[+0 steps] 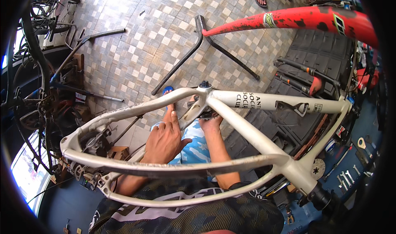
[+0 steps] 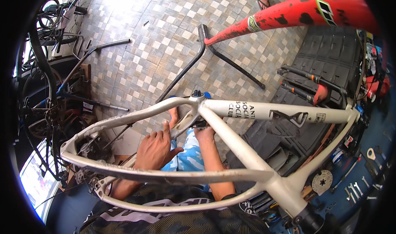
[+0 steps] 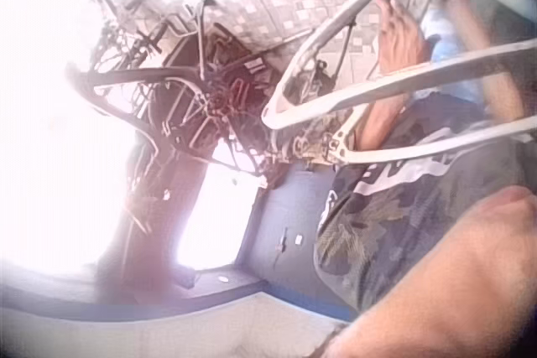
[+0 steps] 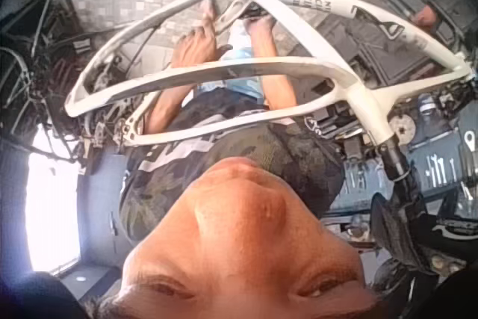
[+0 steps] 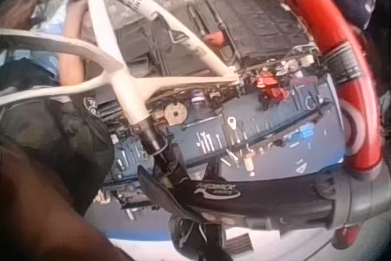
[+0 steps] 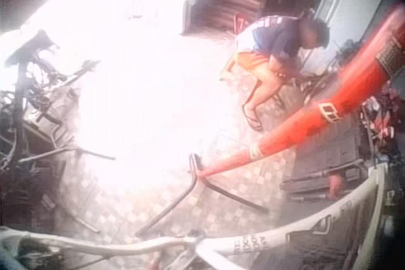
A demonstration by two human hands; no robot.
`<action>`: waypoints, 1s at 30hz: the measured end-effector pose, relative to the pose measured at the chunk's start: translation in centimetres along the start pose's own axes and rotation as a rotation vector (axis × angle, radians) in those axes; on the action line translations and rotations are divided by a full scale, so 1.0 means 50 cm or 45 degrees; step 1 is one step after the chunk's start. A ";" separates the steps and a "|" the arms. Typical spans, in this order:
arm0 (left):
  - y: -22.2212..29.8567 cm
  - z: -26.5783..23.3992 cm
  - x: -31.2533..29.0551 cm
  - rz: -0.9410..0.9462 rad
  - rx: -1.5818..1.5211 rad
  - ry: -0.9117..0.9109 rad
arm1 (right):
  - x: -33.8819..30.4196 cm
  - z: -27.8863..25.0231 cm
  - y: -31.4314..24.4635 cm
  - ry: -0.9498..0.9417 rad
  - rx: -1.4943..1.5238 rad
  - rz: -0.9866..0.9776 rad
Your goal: The person searches through drawers and bins for small parts, then installs a headset bearing into the bicycle frame's head tube. They handle the frame and parts repeatedly, moving between the workbench and the frame.
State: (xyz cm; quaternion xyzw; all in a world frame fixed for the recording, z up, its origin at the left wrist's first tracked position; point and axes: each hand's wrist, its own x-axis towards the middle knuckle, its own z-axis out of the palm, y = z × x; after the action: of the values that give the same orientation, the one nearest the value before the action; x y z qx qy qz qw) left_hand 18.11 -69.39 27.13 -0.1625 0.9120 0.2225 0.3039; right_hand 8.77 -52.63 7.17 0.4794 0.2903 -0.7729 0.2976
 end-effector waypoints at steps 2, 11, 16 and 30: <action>0.004 -0.022 0.007 -0.012 0.012 -0.047 | 0.032 -0.113 0.002 -0.186 -0.630 -0.161; 0.018 -0.047 0.003 -0.122 -0.157 -0.062 | 0.047 -0.204 -0.131 -0.416 -2.732 -0.897; 0.016 -0.015 -0.013 0.311 -0.489 0.481 | 0.111 -0.083 -0.253 -0.204 -1.250 -0.138; 0.072 0.387 0.122 -0.497 -3.047 -0.281 | 0.211 0.270 -0.208 -1.369 -1.595 0.475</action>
State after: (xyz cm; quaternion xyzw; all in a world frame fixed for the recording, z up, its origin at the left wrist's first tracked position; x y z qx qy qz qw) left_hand 21.25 -57.55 10.55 -0.4546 0.0601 0.8862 0.0663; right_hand -10.42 -57.65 4.26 -0.1670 0.3999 -0.5304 0.7286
